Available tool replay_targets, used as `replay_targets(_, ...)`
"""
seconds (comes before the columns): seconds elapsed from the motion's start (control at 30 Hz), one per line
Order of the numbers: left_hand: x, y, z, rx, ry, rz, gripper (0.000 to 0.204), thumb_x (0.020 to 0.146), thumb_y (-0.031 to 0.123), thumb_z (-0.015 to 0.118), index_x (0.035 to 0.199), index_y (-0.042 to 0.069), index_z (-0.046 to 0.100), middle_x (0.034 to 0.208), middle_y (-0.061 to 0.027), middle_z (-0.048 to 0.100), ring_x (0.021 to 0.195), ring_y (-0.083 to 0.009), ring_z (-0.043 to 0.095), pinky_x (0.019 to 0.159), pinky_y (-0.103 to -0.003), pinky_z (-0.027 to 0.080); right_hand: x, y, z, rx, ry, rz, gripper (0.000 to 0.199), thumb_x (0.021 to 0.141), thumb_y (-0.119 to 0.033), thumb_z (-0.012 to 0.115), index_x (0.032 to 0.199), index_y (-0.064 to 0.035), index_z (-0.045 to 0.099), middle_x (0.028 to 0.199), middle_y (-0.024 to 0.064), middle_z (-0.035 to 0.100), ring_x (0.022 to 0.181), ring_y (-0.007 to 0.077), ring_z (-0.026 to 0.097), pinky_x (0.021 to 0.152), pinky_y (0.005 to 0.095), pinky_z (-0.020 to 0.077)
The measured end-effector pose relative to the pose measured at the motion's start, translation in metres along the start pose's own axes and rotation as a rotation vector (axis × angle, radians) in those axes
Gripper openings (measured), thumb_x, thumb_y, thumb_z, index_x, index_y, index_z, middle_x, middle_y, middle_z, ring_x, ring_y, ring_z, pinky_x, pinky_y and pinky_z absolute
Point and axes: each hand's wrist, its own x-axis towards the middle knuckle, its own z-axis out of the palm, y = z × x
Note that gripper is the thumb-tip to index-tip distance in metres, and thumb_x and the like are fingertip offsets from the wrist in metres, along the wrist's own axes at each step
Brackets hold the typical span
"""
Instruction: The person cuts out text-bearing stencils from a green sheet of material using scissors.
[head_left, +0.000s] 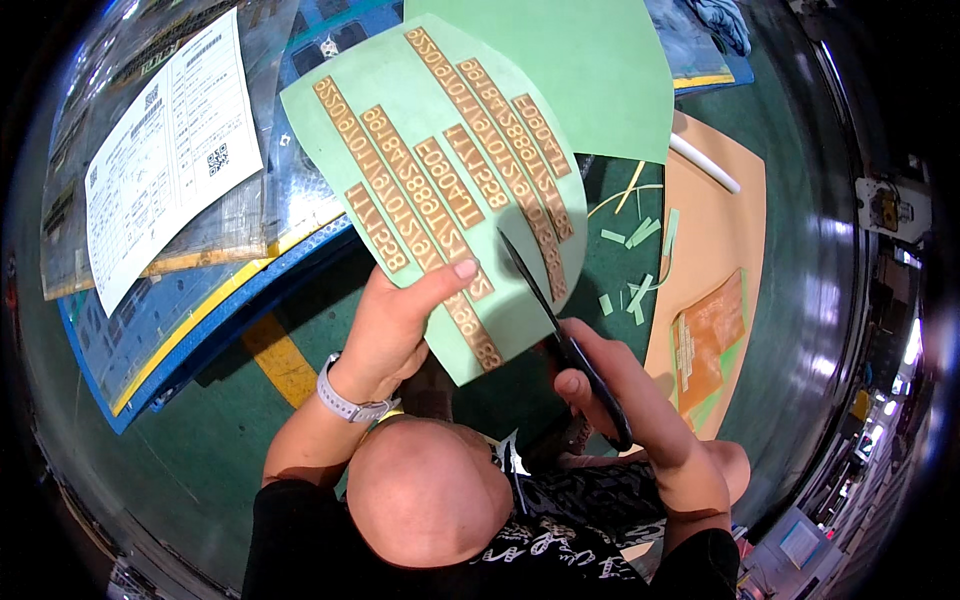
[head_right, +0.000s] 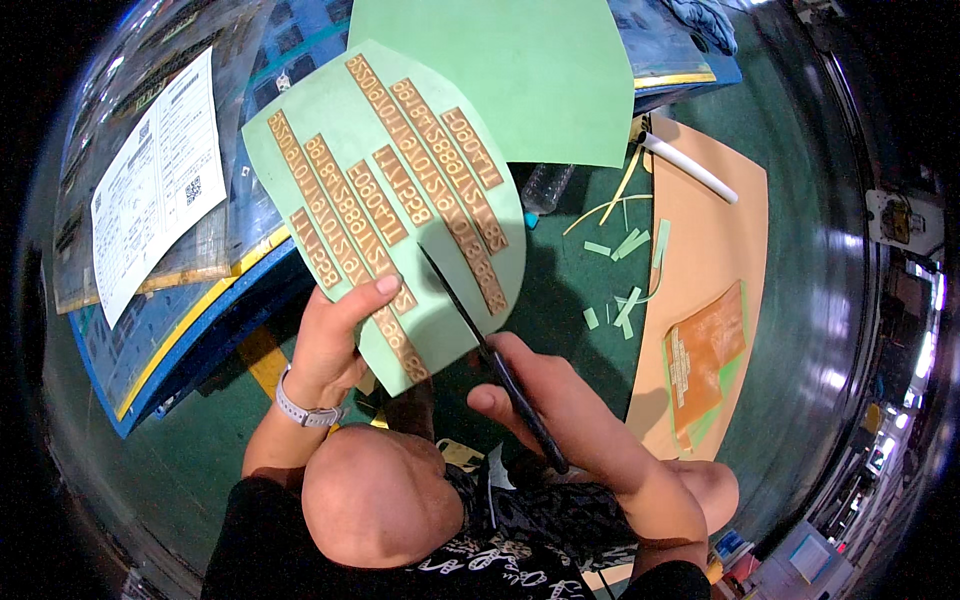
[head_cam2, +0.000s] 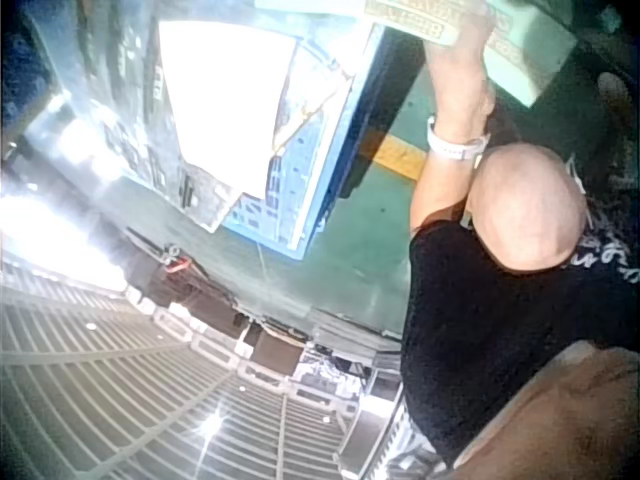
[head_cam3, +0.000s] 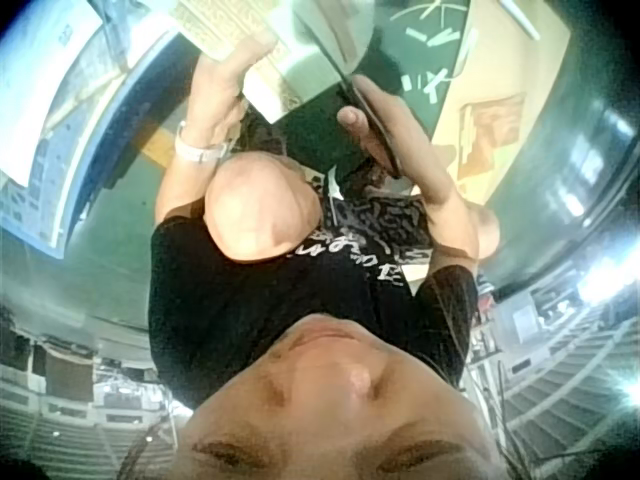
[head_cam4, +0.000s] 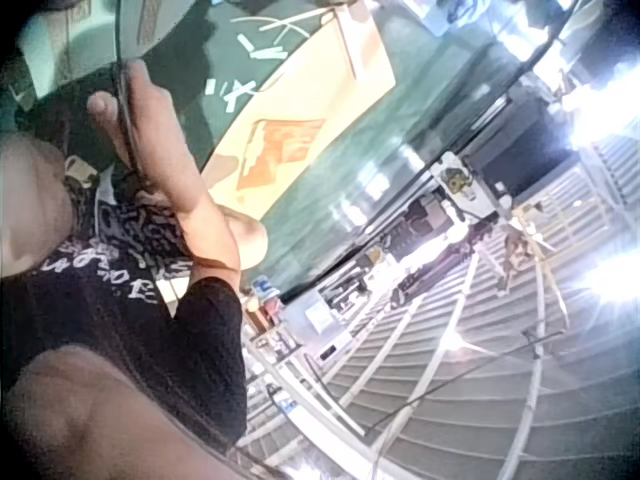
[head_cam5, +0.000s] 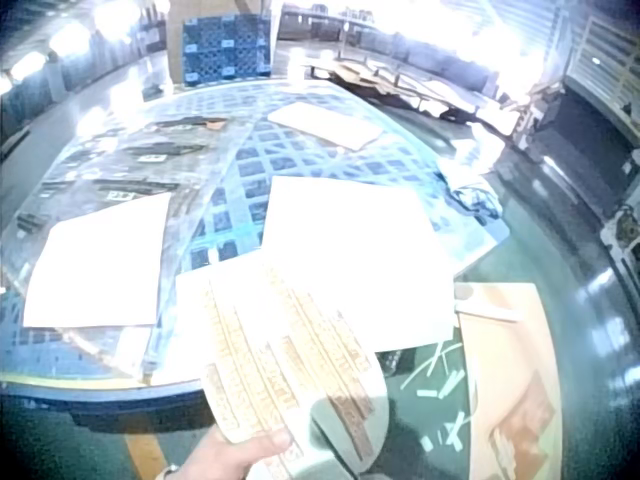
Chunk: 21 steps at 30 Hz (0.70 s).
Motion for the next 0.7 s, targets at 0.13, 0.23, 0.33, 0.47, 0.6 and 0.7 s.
replay_targets(0.13, -0.001, 0.0, 0.002, -0.005, -0.002, -0.002, 0.039, 0.081, 0.002, 0.061, 0.119, -0.001, 0.052, 0.111, -0.0092, 0.06, 0.1, -0.0177, 0.058, 0.086, -0.031, 0.047, 0.007, 0.0, 0.006, 0.025, 0.039, -0.056, 0.046, 0.089, -0.043, 0.054, 0.106, -0.0005, 0.047, 0.062, 0.0165, 0.048, 0.053, 0.021, 0.041, 0.053, 0.0336, 0.0409)
replay_targets(0.23, -0.001, 0.002, 0.002, -0.002, 0.004, 0.002, 0.039, 0.081, 0.002, 0.061, 0.119, -0.001, 0.052, 0.111, -0.0089, 0.06, 0.1, -0.0176, 0.058, 0.086, -0.031, 0.046, 0.009, 0.002, 0.007, -0.011, 0.037, -0.022, 0.045, 0.089, -0.041, 0.055, 0.106, -0.0005, 0.048, 0.063, 0.016, 0.049, 0.054, 0.0191, 0.041, 0.054, 0.0326, 0.0414)
replay_targets(0.33, 0.0, 0.001, 0.002, -0.002, 0.011, 0.007, 0.039, 0.081, 0.001, 0.061, 0.119, -0.001, 0.052, 0.111, -0.0088, 0.06, 0.101, -0.0174, 0.058, 0.086, -0.031, 0.046, 0.009, -0.003, 0.007, -0.087, 0.077, -0.027, 0.043, 0.089, -0.04, 0.057, 0.106, -0.0006, 0.049, 0.062, 0.015, 0.049, 0.053, 0.0186, 0.042, 0.053, 0.031, 0.0417)
replay_targets(0.47, 0.0, 0.001, 0.001, -0.003, 0.012, 0.001, 0.039, 0.081, 0.001, 0.061, 0.119, -0.001, 0.052, 0.112, -0.0087, 0.06, 0.101, -0.0172, 0.058, 0.086, -0.031, 0.046, 0.01, 0.008, 0.01, -0.048, 0.086, -0.072, 0.044, 0.088, -0.039, 0.058, 0.106, -0.0009, 0.049, 0.06, 0.0143, 0.05, 0.051, 0.0176, 0.042, 0.051, 0.0298, 0.0414)
replay_targets(0.6, 0.0, 0.002, 0.0, 0.008, 0.005, -0.006, 0.039, 0.081, 0.001, 0.061, 0.119, -0.001, 0.052, 0.111, -0.009, 0.06, 0.101, -0.0176, 0.058, 0.086, -0.031, 0.046, 0.013, 0.0, 0.007, -0.01, 0.031, 0.001, 0.047, 0.088, -0.044, 0.056, 0.107, -0.0009, 0.048, 0.059, 0.0146, 0.05, 0.05, 0.0205, 0.045, 0.05, 0.0317, 0.0407)
replay_targets(0.7, -0.001, 0.001, -0.001, 0.011, 0.012, -0.003, 0.039, 0.081, 0.001, 0.061, 0.119, -0.001, 0.052, 0.111, -0.0093, 0.06, 0.1, -0.018, 0.058, 0.086, -0.031, 0.047, 0.018, 0.0, 0.009, -0.031, 0.057, -0.035, 0.05, 0.088, -0.047, 0.055, 0.107, -0.0009, 0.048, 0.059, 0.0132, 0.05, 0.05, 0.0208, 0.047, 0.05, 0.0322, 0.0399)
